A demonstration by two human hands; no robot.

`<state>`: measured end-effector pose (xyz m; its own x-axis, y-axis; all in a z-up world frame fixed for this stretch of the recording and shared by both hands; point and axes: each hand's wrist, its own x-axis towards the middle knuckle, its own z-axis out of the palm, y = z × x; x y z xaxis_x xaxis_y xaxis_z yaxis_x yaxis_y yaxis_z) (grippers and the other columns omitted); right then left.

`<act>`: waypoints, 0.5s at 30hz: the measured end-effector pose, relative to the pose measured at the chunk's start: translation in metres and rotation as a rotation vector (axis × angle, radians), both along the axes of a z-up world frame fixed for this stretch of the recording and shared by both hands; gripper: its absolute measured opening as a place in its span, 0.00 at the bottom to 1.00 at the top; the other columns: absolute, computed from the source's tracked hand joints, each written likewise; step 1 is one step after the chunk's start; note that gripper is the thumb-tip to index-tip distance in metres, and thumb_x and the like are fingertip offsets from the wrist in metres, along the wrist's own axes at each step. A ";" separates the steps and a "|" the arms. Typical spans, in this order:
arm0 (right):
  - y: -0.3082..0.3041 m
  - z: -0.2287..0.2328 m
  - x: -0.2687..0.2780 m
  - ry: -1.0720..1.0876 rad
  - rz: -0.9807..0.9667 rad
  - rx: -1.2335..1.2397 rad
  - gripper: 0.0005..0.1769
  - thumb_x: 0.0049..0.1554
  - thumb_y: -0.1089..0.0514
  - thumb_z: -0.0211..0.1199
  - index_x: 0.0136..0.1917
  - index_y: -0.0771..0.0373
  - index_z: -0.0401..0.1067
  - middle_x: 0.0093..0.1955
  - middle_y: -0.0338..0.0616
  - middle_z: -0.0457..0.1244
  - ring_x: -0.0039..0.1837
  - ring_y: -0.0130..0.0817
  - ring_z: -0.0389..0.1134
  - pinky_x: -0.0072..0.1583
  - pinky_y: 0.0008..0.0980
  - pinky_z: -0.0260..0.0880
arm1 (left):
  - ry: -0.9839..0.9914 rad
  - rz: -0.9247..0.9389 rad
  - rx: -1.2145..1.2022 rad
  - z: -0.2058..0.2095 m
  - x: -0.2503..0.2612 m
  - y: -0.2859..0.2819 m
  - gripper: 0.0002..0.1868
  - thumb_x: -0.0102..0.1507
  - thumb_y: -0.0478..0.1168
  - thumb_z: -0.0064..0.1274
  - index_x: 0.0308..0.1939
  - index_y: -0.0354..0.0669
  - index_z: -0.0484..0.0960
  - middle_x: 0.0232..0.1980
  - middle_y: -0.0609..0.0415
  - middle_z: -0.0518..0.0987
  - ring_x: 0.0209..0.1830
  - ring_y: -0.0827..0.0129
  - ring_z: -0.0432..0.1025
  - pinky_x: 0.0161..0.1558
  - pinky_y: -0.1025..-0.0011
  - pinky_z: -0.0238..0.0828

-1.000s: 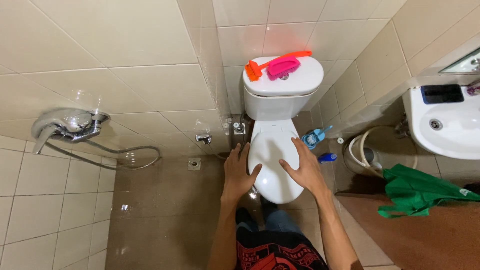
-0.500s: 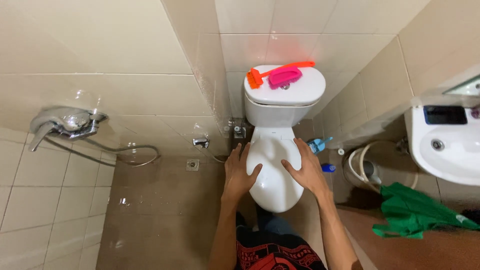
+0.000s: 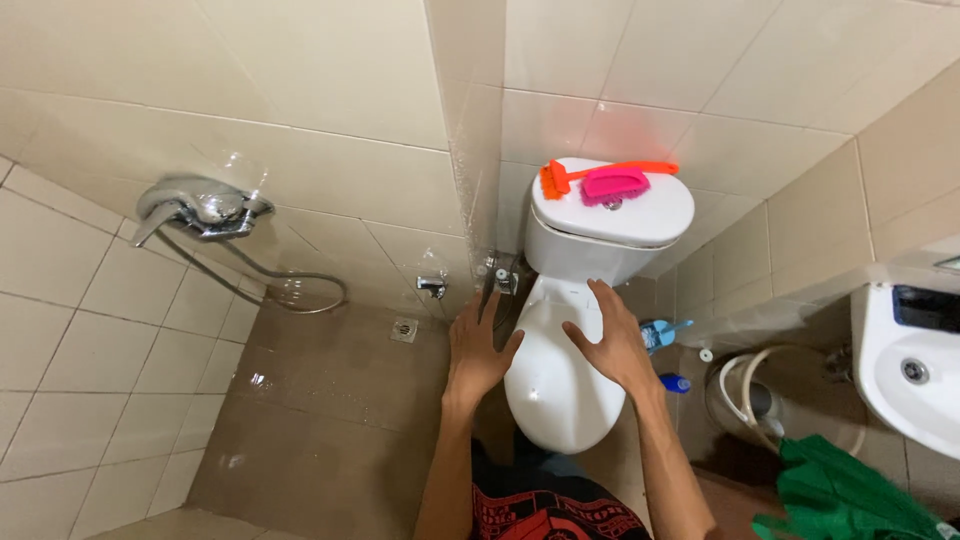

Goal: Replacing or repairing a handheld bidet sprayer and a shower hose in a bathroom.

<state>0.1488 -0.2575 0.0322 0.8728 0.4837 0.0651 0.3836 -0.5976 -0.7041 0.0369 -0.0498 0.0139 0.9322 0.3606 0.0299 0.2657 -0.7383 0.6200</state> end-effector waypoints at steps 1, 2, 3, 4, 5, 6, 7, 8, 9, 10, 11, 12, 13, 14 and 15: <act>0.002 0.003 0.001 0.009 0.004 -0.009 0.46 0.52 0.44 0.70 0.76 0.64 0.56 0.78 0.60 0.53 0.76 0.59 0.54 0.73 0.52 0.55 | -0.040 0.003 -0.006 0.004 -0.001 0.000 0.43 0.63 0.54 0.57 0.78 0.47 0.57 0.78 0.36 0.56 0.78 0.41 0.48 0.74 0.45 0.41; 0.003 0.002 0.003 0.003 0.011 -0.006 0.46 0.52 0.44 0.70 0.76 0.64 0.56 0.78 0.60 0.53 0.76 0.59 0.54 0.73 0.52 0.55 | -0.045 0.010 -0.003 0.002 -0.002 0.002 0.43 0.63 0.54 0.57 0.78 0.47 0.57 0.78 0.36 0.56 0.78 0.41 0.48 0.74 0.45 0.41; 0.005 0.002 0.004 -0.001 0.021 0.009 0.47 0.52 0.44 0.70 0.76 0.64 0.56 0.78 0.60 0.52 0.76 0.59 0.54 0.73 0.51 0.55 | -0.088 0.011 0.014 -0.001 -0.003 0.003 0.43 0.63 0.54 0.57 0.77 0.46 0.58 0.78 0.36 0.57 0.78 0.41 0.49 0.74 0.45 0.42; 0.006 0.002 0.006 -0.006 0.028 0.023 0.47 0.52 0.44 0.70 0.76 0.64 0.56 0.78 0.60 0.52 0.76 0.59 0.54 0.73 0.51 0.55 | -0.132 0.009 0.032 -0.004 -0.002 0.005 0.43 0.63 0.54 0.57 0.77 0.45 0.58 0.77 0.36 0.58 0.78 0.41 0.50 0.74 0.45 0.43; 0.007 0.002 0.007 -0.012 0.034 0.025 0.47 0.52 0.44 0.70 0.76 0.64 0.56 0.78 0.60 0.52 0.76 0.59 0.54 0.73 0.51 0.55 | -0.137 0.014 0.034 -0.005 -0.002 0.006 0.43 0.63 0.54 0.57 0.77 0.45 0.58 0.77 0.36 0.58 0.78 0.41 0.50 0.74 0.45 0.43; 0.008 0.001 0.008 -0.020 0.044 0.026 0.47 0.52 0.44 0.71 0.76 0.64 0.55 0.78 0.60 0.52 0.77 0.59 0.54 0.73 0.51 0.55 | -0.157 0.018 0.042 -0.007 -0.002 0.007 0.43 0.63 0.54 0.58 0.77 0.46 0.58 0.77 0.36 0.58 0.78 0.42 0.50 0.73 0.45 0.43; 0.008 0.000 0.009 -0.029 0.054 0.028 0.47 0.52 0.44 0.71 0.76 0.64 0.55 0.78 0.61 0.52 0.77 0.59 0.54 0.74 0.51 0.55 | -0.176 0.021 0.049 -0.008 -0.002 0.009 0.43 0.62 0.54 0.58 0.77 0.46 0.58 0.77 0.35 0.58 0.78 0.42 0.50 0.73 0.45 0.44; 0.009 0.001 0.010 -0.035 0.058 0.030 0.47 0.52 0.44 0.71 0.76 0.64 0.55 0.78 0.61 0.52 0.77 0.59 0.54 0.74 0.51 0.55 | -0.182 0.025 0.051 -0.009 -0.001 0.010 0.43 0.62 0.54 0.58 0.77 0.46 0.58 0.77 0.35 0.58 0.78 0.42 0.50 0.73 0.45 0.44; 0.010 0.002 0.010 -0.036 0.058 0.034 0.47 0.52 0.45 0.71 0.76 0.64 0.56 0.78 0.60 0.52 0.77 0.59 0.54 0.74 0.51 0.55 | -0.164 0.013 0.050 -0.010 0.000 0.012 0.43 0.63 0.53 0.58 0.78 0.45 0.58 0.77 0.34 0.57 0.78 0.40 0.48 0.72 0.43 0.41; 0.011 0.003 0.010 -0.036 0.057 0.038 0.46 0.52 0.45 0.71 0.76 0.63 0.56 0.78 0.60 0.52 0.77 0.60 0.54 0.74 0.51 0.55 | -0.144 -0.001 0.048 -0.010 0.001 0.013 0.43 0.64 0.53 0.59 0.78 0.44 0.58 0.77 0.33 0.56 0.78 0.39 0.46 0.71 0.41 0.38; 0.011 0.002 0.011 -0.040 0.059 0.040 0.46 0.52 0.45 0.71 0.76 0.63 0.56 0.78 0.60 0.52 0.77 0.60 0.54 0.74 0.51 0.55 | -0.148 0.002 0.051 -0.007 0.000 0.013 0.43 0.64 0.53 0.59 0.78 0.44 0.58 0.77 0.33 0.56 0.78 0.39 0.46 0.71 0.41 0.38; 0.012 0.000 0.012 -0.053 0.063 0.044 0.46 0.52 0.46 0.71 0.76 0.63 0.55 0.78 0.61 0.52 0.77 0.60 0.53 0.73 0.51 0.54 | -0.198 0.012 0.061 -0.004 -0.001 0.012 0.43 0.63 0.53 0.58 0.78 0.45 0.59 0.76 0.34 0.59 0.78 0.41 0.49 0.72 0.43 0.41; 0.012 -0.002 0.014 -0.066 0.068 0.048 0.47 0.52 0.46 0.71 0.76 0.63 0.55 0.78 0.62 0.52 0.77 0.60 0.53 0.73 0.52 0.54 | -0.248 0.022 0.072 -0.001 -0.001 0.012 0.42 0.63 0.54 0.57 0.78 0.45 0.60 0.76 0.36 0.62 0.79 0.42 0.51 0.74 0.44 0.44; 0.012 0.000 0.014 -0.069 0.069 0.049 0.47 0.52 0.46 0.71 0.76 0.63 0.55 0.78 0.62 0.52 0.77 0.60 0.53 0.73 0.52 0.54 | -0.251 0.023 0.073 -0.003 -0.001 0.013 0.42 0.63 0.54 0.57 0.78 0.45 0.60 0.76 0.36 0.62 0.79 0.42 0.51 0.74 0.44 0.44; 0.013 0.002 0.014 -0.071 0.074 0.051 0.46 0.52 0.46 0.71 0.77 0.63 0.55 0.78 0.61 0.52 0.77 0.60 0.54 0.73 0.52 0.54 | -0.268 0.026 0.073 -0.005 -0.001 0.015 0.42 0.63 0.54 0.57 0.77 0.45 0.61 0.75 0.35 0.62 0.78 0.42 0.51 0.74 0.44 0.44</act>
